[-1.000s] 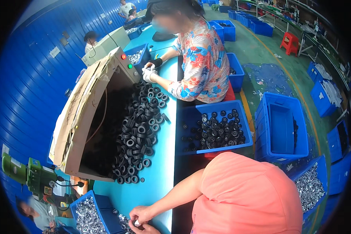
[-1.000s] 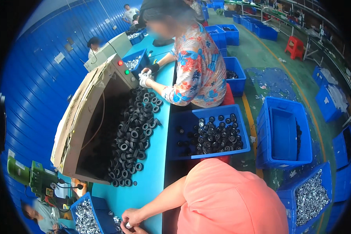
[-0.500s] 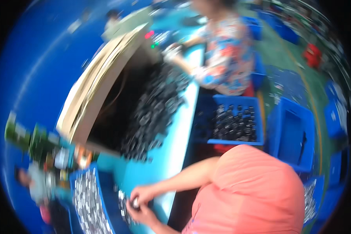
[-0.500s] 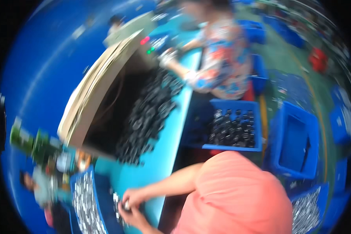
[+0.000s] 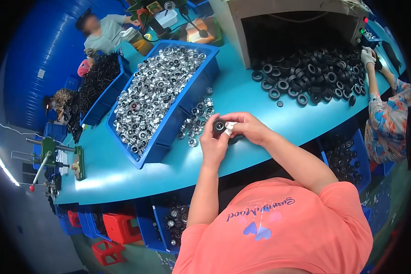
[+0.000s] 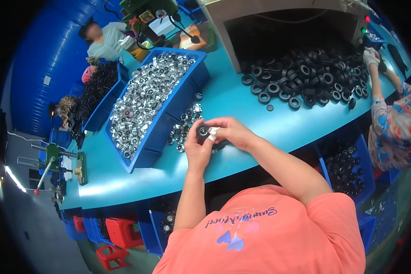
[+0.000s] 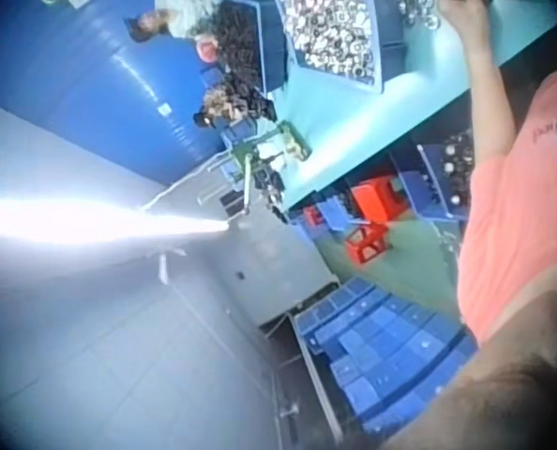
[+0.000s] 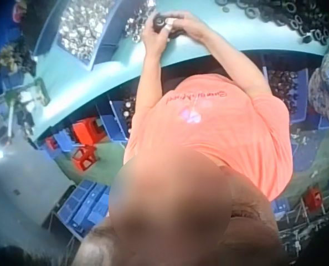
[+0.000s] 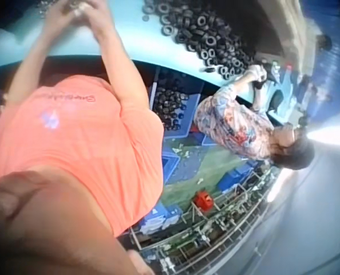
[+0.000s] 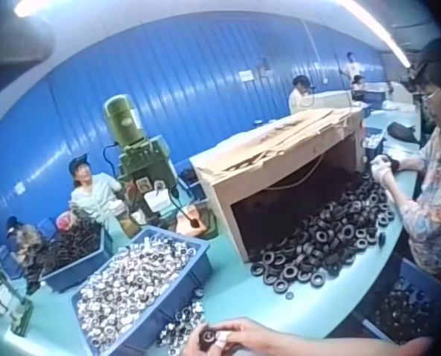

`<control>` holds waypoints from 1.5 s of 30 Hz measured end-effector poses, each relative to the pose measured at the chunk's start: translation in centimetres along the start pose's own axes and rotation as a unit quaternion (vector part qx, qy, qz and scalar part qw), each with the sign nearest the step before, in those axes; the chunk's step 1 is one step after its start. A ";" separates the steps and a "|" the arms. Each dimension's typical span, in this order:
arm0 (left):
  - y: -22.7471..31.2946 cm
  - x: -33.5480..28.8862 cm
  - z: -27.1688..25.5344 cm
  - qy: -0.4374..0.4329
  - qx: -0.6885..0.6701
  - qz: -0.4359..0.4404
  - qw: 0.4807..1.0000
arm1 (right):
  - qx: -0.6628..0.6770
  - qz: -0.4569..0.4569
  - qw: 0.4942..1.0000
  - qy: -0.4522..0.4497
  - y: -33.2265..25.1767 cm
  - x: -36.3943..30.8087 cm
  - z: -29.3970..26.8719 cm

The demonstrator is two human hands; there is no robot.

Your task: Manually assembling white plastic hubs into black rubber tires at a factory assembly line.

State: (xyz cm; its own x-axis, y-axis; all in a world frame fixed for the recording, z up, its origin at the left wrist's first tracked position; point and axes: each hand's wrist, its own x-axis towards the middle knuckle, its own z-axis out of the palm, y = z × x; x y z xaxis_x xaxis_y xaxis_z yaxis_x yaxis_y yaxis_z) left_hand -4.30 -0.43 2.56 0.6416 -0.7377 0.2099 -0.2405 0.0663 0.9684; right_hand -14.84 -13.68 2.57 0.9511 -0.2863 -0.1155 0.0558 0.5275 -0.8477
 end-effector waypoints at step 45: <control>-0.9 1.2 -1.7 -0.048 -0.486 -0.168 0.856 | -0.527 -0.173 0.829 0.077 -6.0 7.8 -2.3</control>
State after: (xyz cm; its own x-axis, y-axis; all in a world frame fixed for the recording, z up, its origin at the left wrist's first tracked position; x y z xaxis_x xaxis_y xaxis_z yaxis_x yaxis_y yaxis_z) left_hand -2.08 -0.23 2.12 0.4807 -0.8741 -0.0701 0.6960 0.3316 0.6369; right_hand -8.49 -20.88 5.54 0.8791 -0.4154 0.2338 -0.0548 -0.5752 -0.8162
